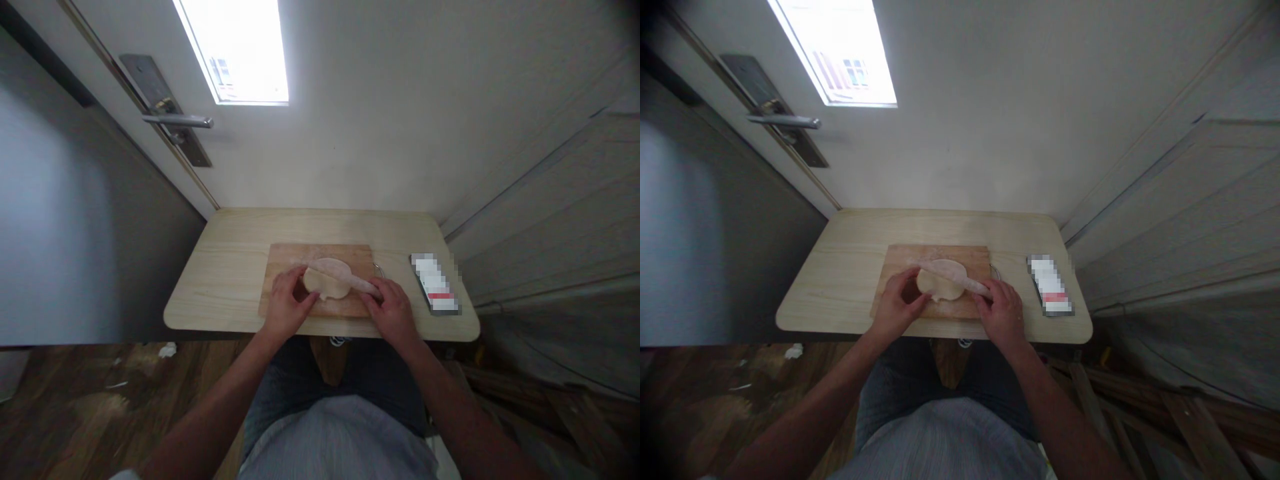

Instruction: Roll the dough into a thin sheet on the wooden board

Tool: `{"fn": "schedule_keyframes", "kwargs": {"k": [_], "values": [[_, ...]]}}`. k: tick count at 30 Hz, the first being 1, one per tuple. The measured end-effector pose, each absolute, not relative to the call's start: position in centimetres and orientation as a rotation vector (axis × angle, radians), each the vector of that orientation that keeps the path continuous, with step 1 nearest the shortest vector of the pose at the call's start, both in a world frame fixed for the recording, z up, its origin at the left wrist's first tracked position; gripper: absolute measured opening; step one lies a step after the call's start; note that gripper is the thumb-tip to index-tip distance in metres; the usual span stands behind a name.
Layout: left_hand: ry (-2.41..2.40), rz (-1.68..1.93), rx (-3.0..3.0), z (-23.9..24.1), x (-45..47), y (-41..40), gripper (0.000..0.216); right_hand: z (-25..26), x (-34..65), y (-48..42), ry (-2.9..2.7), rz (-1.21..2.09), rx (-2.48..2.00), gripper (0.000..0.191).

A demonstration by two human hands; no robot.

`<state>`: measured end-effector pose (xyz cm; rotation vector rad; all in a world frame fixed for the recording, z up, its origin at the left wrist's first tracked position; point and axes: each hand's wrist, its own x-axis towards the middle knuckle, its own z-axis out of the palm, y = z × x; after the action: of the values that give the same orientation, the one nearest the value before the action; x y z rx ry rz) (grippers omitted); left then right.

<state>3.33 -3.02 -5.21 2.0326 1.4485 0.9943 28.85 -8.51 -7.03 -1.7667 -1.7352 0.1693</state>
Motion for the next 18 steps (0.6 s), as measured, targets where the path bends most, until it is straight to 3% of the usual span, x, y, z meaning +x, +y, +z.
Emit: {"fn": "schedule_keyframes", "kwargs": {"k": [8,18], "values": [[1.312,1.257,1.39,-6.6,6.6,-1.9,0.066,-7.5,28.6,-8.6,-1.588,0.229,-1.735,0.04],[1.322,1.001,1.179,-5.3,8.0,0.1,0.051,-7.2,28.4,-8.6,-1.431,0.344,-1.76,0.045]]}}
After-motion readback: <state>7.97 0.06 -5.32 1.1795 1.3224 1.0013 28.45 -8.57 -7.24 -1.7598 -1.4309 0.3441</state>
